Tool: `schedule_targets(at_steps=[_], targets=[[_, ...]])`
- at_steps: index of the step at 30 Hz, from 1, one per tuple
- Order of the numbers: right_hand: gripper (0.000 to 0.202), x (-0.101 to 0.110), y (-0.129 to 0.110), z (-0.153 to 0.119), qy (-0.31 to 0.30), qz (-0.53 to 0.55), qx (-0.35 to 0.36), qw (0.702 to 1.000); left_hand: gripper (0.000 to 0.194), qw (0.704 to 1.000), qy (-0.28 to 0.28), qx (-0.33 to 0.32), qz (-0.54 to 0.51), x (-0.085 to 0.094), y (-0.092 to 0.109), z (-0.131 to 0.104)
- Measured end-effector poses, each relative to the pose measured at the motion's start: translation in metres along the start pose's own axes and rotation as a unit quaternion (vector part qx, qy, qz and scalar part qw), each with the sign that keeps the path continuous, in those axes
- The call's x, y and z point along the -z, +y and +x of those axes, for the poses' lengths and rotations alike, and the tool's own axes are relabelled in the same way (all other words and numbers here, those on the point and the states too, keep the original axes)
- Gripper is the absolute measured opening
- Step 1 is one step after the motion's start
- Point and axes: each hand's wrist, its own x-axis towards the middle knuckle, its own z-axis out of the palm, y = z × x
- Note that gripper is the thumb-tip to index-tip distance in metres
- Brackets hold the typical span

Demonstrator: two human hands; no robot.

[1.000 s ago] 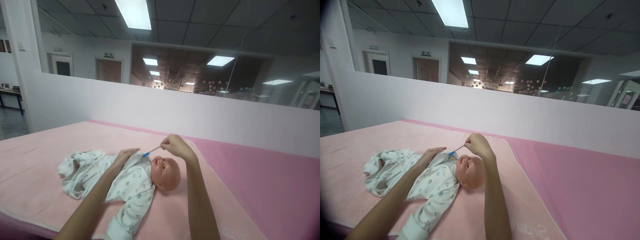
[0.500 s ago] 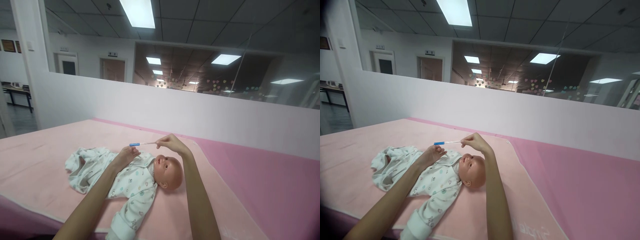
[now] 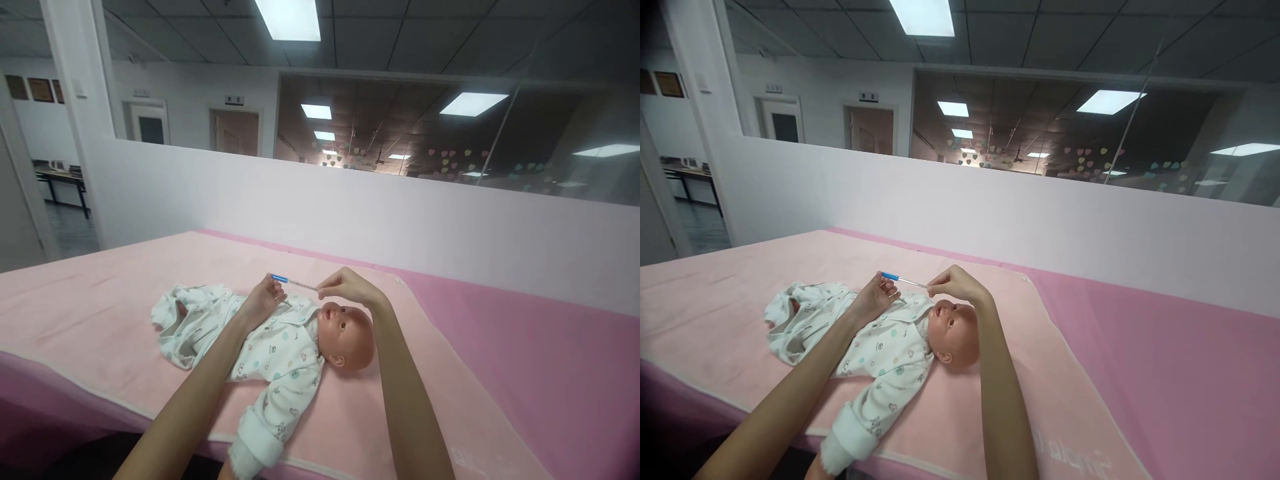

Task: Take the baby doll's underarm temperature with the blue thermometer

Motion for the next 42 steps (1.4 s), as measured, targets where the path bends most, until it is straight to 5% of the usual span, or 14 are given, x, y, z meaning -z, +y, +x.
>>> schedule_targets(at_steps=[12,42], targets=[[0.018,0.002,0.003,0.000,0.033,-0.015,-0.011,0.999,0.012,1.000,-0.012,-0.022,-0.008,0.004,-0.001,0.001],[0.012,0.006,0.010,0.002,0.041,-0.019,-0.027,0.999,0.015,0.994,-0.105,-0.017,0.017,0.013,-0.003,0.000]])
